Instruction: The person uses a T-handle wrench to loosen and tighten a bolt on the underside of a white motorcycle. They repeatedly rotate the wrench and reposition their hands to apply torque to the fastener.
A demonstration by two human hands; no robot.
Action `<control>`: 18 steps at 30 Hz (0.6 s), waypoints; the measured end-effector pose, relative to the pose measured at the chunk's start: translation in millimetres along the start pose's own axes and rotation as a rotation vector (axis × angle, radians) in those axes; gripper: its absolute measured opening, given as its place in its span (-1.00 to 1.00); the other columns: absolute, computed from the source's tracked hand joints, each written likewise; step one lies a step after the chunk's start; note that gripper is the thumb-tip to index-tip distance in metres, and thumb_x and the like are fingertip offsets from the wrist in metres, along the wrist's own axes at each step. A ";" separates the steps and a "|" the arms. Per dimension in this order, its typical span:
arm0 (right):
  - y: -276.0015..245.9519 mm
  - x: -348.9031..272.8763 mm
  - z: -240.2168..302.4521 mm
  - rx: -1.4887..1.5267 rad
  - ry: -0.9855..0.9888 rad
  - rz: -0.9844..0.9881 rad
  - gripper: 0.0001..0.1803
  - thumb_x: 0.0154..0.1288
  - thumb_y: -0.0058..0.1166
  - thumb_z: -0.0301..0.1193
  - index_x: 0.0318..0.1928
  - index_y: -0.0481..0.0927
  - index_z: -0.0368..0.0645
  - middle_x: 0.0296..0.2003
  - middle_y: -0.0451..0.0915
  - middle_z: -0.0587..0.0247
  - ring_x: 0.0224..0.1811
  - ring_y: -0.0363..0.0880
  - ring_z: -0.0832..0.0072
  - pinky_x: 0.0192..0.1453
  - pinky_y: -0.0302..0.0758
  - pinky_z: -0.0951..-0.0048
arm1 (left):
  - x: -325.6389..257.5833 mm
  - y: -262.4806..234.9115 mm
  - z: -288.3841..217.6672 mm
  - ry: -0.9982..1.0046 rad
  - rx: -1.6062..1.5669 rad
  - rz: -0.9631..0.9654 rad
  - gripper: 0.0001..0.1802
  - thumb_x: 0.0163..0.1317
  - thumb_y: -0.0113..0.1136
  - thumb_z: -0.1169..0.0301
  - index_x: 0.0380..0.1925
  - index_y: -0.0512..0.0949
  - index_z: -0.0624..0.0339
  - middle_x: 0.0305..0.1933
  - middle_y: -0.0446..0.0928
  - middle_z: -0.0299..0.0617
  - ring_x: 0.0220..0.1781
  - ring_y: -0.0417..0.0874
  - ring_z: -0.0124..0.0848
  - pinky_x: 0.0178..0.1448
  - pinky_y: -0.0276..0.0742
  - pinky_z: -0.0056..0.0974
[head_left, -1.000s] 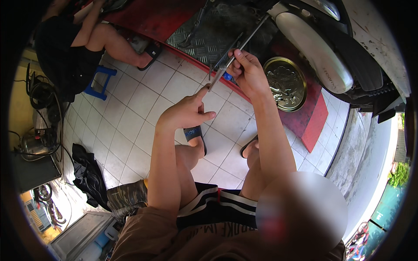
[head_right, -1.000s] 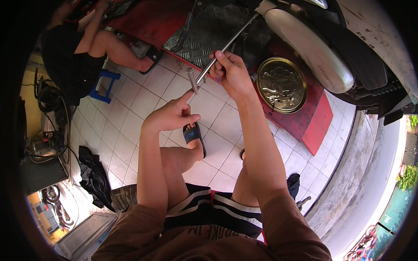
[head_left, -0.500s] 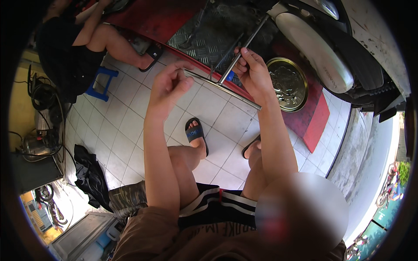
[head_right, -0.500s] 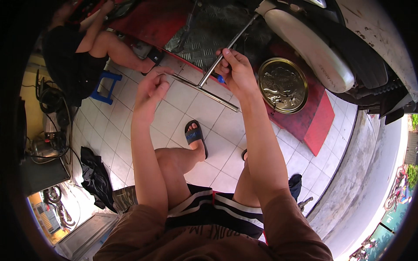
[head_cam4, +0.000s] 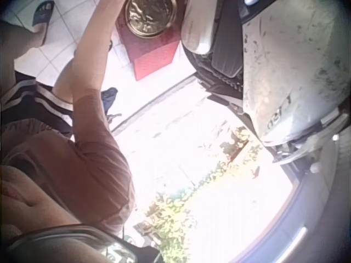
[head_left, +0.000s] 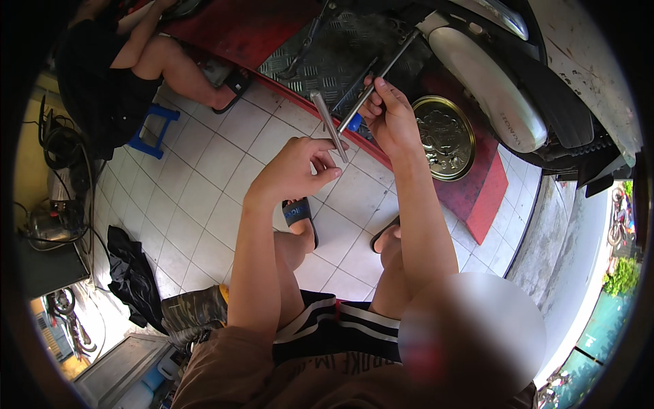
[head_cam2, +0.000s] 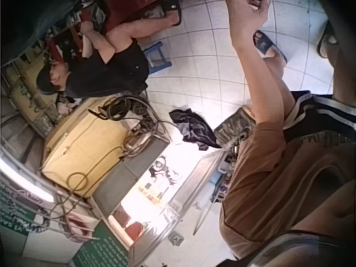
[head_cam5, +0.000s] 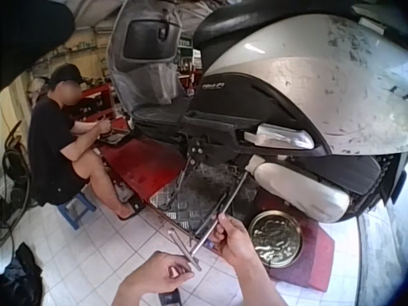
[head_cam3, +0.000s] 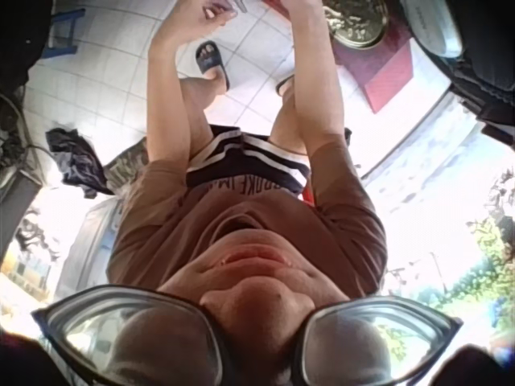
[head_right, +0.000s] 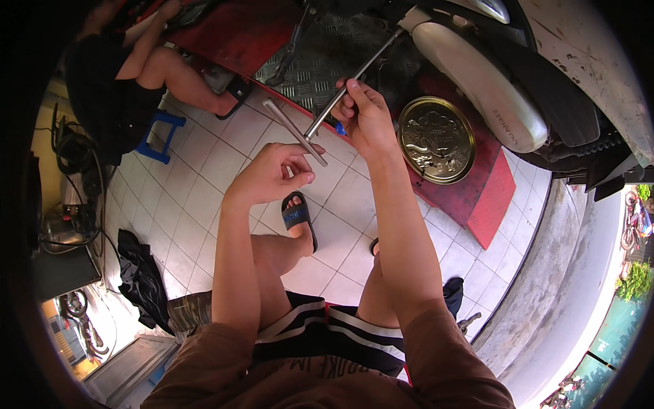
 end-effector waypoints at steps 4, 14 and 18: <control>0.6 -0.2 0.1 -0.002 0.002 -0.052 -0.78 0.50 -0.03 -0.39 -0.13 0.50 -0.35 -0.54 0.30 0.44 -0.50 0.22 0.65 -0.38 0.26 0.57 | -5.4 3.8 -4.3 0.100 -0.192 0.273 -0.37 0.15 0.30 0.57 0.27 0.39 0.28 -0.39 0.65 -0.26 -0.39 0.60 -0.55 -0.34 0.47 -0.44; -5.5 0.2 4.2 0.060 -0.001 -0.001 -0.77 0.49 -0.03 -0.40 -0.06 0.47 -0.36 -0.52 0.31 0.43 -0.51 0.22 0.65 -0.37 0.26 0.55 | -6.9 -27.3 -12.0 -0.223 -0.644 -0.243 -0.42 0.42 -0.07 0.33 0.41 0.22 0.25 -0.48 0.46 -0.25 -0.51 0.35 -0.59 -0.42 0.24 -0.49; -2.7 1.3 2.7 0.058 -0.007 -0.016 -0.77 0.48 -0.03 -0.42 -0.03 0.45 -0.37 -0.52 0.31 0.43 -0.51 0.22 0.64 -0.37 0.26 0.55 | 0.8 -11.3 15.7 -0.337 -0.283 -0.259 -0.50 0.48 -0.13 0.25 0.30 0.35 0.30 -0.48 0.45 -0.31 -0.51 0.32 -0.60 -0.40 0.28 -0.46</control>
Point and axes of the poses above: each hand's wrist, its own x-axis towards the middle knuckle, its own y-axis out of the palm, z = x × y, the point moved 1 cm from there along x, towards the middle knuckle
